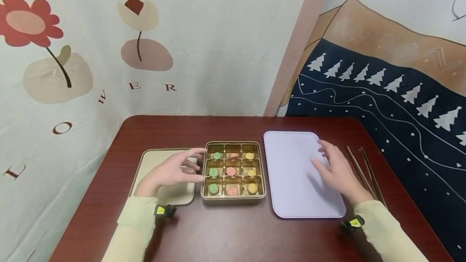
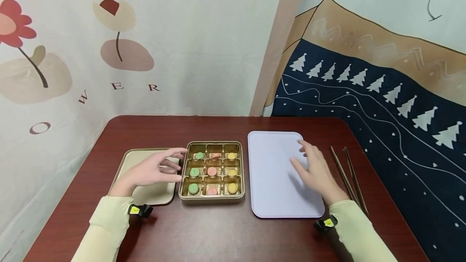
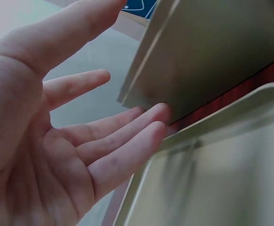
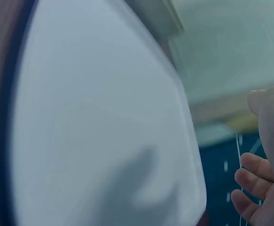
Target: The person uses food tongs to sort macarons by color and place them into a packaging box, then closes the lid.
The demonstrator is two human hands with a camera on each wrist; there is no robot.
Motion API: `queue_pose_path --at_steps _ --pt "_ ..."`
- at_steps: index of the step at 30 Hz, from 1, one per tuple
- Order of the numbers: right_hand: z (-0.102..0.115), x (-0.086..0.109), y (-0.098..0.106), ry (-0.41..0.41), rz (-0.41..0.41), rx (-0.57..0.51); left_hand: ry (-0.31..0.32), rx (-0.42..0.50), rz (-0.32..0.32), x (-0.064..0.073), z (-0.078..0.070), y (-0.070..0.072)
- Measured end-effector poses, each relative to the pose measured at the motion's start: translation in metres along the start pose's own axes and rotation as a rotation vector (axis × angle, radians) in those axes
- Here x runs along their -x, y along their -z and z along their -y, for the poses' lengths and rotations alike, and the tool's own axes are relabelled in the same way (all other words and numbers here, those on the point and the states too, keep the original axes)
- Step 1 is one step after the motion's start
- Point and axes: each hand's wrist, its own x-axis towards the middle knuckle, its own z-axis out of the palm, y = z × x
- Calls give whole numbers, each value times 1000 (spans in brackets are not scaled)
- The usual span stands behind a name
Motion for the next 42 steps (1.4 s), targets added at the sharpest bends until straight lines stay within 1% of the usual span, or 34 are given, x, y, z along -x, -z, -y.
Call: queue_pose_path --at_steps 4,7,11,13,18,21,24,29,32,34,38,42 --pt "28 -21 -16 81 58 -46 10 -7 -26 8 0 10" --pt "52 -35 -27 136 91 -75 2 -20 -51 18 2 18" --pt "85 -50 -43 195 126 -129 -15 -55 -108 33 7 30" --pt "101 -57 -51 228 149 -155 -14 -85 -138 42 9 36" --pt "136 -69 -71 321 202 -180 33 -193 -206 65 14 50" --pt "152 -72 -83 350 225 -187 59 -240 -232 76 17 57" --pt "164 -73 -96 352 262 -205 83 -286 -243 86 23 63" --pt "186 -73 -115 348 333 -225 142 -341 -252 104 34 70" --pt "199 -72 -123 349 376 -243 174 -369 -250 111 40 72" --pt "207 -72 -127 348 398 -256 196 -403 -243 114 43 73" --pt "221 -71 -134 365 414 -253 227 -463 -228 118 50 73" --pt "230 -69 -138 377 426 -249 234 -488 -222 118 56 73"
